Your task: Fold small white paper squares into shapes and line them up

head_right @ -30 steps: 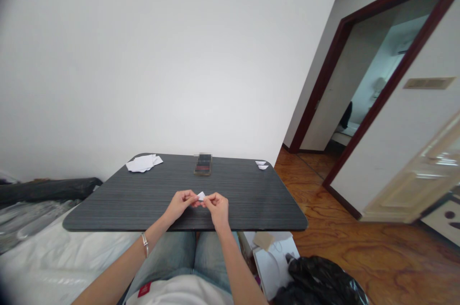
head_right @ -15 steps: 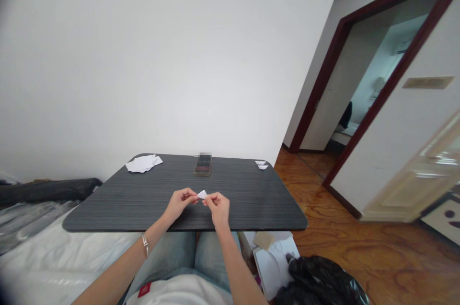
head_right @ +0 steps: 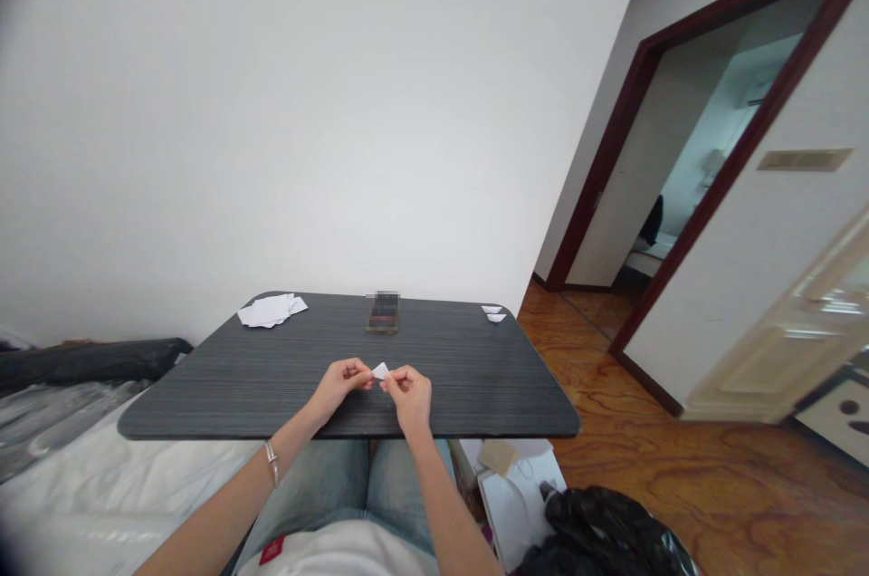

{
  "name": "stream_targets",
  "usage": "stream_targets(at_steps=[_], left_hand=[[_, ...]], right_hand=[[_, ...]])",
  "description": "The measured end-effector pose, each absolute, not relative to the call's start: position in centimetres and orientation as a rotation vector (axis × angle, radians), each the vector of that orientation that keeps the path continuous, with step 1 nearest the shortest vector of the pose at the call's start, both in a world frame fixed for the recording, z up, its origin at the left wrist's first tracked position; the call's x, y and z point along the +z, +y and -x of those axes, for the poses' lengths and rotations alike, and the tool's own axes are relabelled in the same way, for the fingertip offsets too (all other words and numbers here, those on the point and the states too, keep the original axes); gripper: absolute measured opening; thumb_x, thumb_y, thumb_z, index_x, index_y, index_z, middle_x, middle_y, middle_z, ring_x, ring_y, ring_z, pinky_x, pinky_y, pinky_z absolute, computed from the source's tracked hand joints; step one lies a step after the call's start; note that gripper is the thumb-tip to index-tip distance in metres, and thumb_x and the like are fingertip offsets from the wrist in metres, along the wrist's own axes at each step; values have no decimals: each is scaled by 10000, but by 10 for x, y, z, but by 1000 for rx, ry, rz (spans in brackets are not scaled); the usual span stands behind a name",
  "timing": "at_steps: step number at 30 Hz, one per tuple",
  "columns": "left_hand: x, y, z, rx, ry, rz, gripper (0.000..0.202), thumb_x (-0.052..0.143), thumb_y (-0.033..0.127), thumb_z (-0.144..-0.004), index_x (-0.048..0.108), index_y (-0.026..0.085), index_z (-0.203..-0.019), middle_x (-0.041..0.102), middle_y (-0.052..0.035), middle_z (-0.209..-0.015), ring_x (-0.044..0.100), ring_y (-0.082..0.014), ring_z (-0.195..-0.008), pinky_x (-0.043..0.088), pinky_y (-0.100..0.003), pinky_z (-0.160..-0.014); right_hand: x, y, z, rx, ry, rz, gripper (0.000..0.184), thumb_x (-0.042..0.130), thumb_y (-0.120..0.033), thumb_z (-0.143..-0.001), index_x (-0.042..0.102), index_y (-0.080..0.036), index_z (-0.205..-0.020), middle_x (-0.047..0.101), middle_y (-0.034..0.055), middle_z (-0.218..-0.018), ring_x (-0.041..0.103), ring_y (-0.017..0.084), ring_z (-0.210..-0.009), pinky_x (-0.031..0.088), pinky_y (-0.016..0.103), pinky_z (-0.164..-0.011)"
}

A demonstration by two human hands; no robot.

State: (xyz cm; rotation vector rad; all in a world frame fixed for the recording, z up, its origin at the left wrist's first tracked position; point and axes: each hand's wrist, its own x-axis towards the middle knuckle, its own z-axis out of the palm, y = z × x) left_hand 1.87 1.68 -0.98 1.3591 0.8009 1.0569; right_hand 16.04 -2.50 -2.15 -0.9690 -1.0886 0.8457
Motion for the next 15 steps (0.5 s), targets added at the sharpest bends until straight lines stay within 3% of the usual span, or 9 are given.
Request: stream_targets(at_steps=[15], left_hand=[[-13, 17, -18, 1075, 835, -1418, 126, 686, 186, -576, 586, 112, -597, 625, 1, -506, 543, -100, -474, 408, -211, -519]], right_hand=[[-17, -24, -161, 957, -949, 952, 85, 646, -202, -615, 615, -133, -576, 641, 17, -514, 579, 129, -487, 461, 243, -544]])
